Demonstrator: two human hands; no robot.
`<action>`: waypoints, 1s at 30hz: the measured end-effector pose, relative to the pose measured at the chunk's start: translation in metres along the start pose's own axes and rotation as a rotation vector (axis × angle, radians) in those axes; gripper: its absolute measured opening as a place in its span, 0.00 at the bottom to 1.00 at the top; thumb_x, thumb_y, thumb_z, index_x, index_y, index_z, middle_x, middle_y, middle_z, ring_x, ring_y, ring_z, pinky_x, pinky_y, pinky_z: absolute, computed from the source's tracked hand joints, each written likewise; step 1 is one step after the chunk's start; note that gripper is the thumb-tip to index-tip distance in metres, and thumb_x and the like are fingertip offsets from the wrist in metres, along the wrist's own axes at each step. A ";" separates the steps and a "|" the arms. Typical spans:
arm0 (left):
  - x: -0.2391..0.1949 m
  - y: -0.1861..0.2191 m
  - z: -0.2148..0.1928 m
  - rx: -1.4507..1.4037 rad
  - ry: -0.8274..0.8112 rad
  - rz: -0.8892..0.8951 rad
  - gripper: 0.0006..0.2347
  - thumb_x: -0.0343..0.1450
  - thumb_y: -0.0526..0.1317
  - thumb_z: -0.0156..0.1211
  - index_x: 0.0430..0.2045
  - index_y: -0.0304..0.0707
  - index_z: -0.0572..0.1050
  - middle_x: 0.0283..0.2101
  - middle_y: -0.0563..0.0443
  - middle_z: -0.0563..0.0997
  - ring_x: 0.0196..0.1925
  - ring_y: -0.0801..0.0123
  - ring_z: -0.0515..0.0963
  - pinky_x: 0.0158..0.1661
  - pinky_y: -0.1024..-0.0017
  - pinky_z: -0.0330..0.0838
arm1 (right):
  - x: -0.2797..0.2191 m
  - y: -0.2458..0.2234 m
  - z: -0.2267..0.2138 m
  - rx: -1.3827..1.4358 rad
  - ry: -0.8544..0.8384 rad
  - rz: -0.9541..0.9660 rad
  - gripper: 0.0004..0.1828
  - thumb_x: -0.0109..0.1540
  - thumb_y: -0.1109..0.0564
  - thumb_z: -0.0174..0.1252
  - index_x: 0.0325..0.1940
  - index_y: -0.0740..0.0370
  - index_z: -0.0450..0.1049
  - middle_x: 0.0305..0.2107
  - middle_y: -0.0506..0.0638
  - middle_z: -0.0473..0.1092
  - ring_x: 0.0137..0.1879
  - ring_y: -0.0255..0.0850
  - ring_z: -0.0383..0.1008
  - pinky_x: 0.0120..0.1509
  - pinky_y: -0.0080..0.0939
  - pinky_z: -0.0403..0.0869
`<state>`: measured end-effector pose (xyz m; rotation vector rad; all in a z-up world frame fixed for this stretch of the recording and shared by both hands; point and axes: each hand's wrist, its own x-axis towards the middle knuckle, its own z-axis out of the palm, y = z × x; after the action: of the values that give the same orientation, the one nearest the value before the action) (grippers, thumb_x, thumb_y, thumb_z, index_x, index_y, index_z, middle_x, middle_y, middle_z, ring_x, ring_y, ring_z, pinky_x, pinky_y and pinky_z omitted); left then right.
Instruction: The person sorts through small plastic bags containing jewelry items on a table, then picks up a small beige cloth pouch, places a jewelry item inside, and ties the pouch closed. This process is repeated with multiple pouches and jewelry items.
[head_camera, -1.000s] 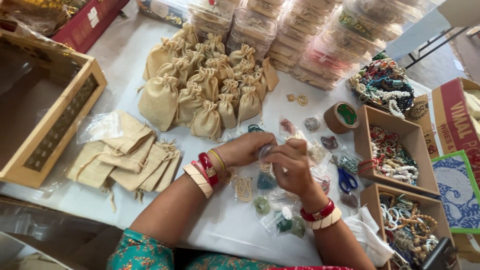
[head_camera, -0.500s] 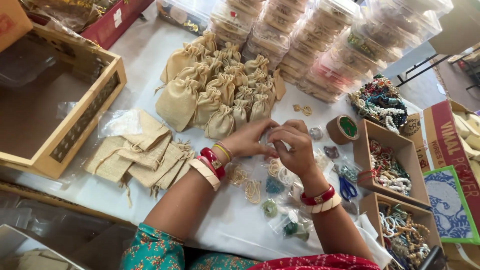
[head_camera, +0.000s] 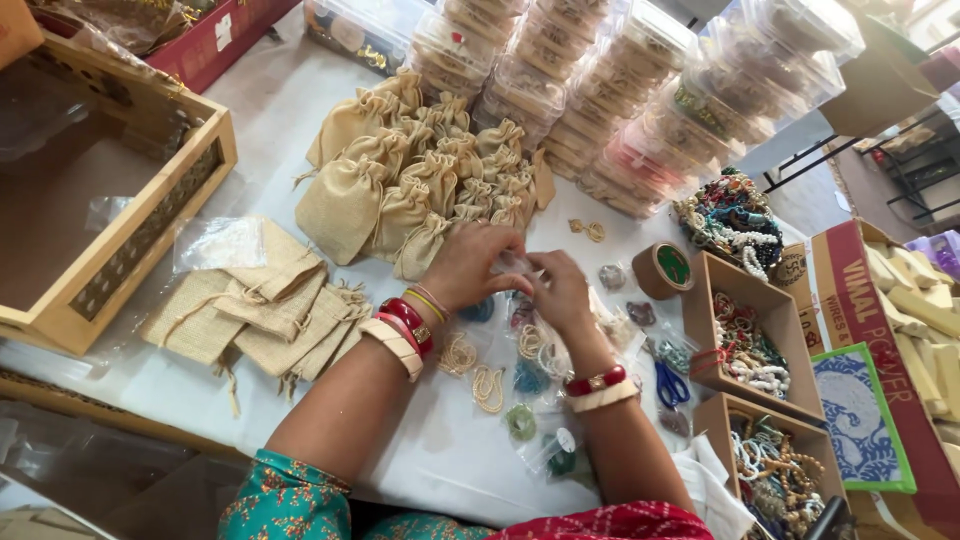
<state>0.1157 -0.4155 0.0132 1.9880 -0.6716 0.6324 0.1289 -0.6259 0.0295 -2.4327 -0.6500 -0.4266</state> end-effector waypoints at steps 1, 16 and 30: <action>-0.001 0.000 0.002 0.003 0.012 0.009 0.23 0.59 0.58 0.74 0.36 0.45 0.75 0.36 0.54 0.81 0.45 0.58 0.79 0.51 0.58 0.66 | 0.002 -0.002 0.005 -0.157 -0.116 0.013 0.12 0.58 0.56 0.67 0.45 0.61 0.81 0.37 0.58 0.75 0.39 0.50 0.76 0.45 0.47 0.74; -0.001 0.012 0.000 -0.027 -0.060 -0.134 0.24 0.56 0.53 0.78 0.39 0.44 0.75 0.37 0.54 0.81 0.45 0.57 0.77 0.46 0.60 0.71 | -0.002 0.002 -0.021 0.266 0.062 0.235 0.05 0.66 0.62 0.60 0.46 0.64 0.74 0.33 0.48 0.78 0.36 0.32 0.78 0.38 0.32 0.74; -0.003 0.007 0.022 -0.385 -0.201 -0.326 0.28 0.54 0.50 0.81 0.45 0.39 0.76 0.41 0.46 0.82 0.46 0.59 0.82 0.48 0.65 0.74 | -0.010 -0.007 -0.029 0.966 0.027 0.118 0.10 0.68 0.65 0.60 0.53 0.68 0.73 0.36 0.47 0.74 0.38 0.29 0.72 0.40 0.26 0.67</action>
<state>0.1121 -0.4371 0.0052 1.7548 -0.5237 0.0959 0.1127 -0.6416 0.0512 -1.5265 -0.5228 -0.0532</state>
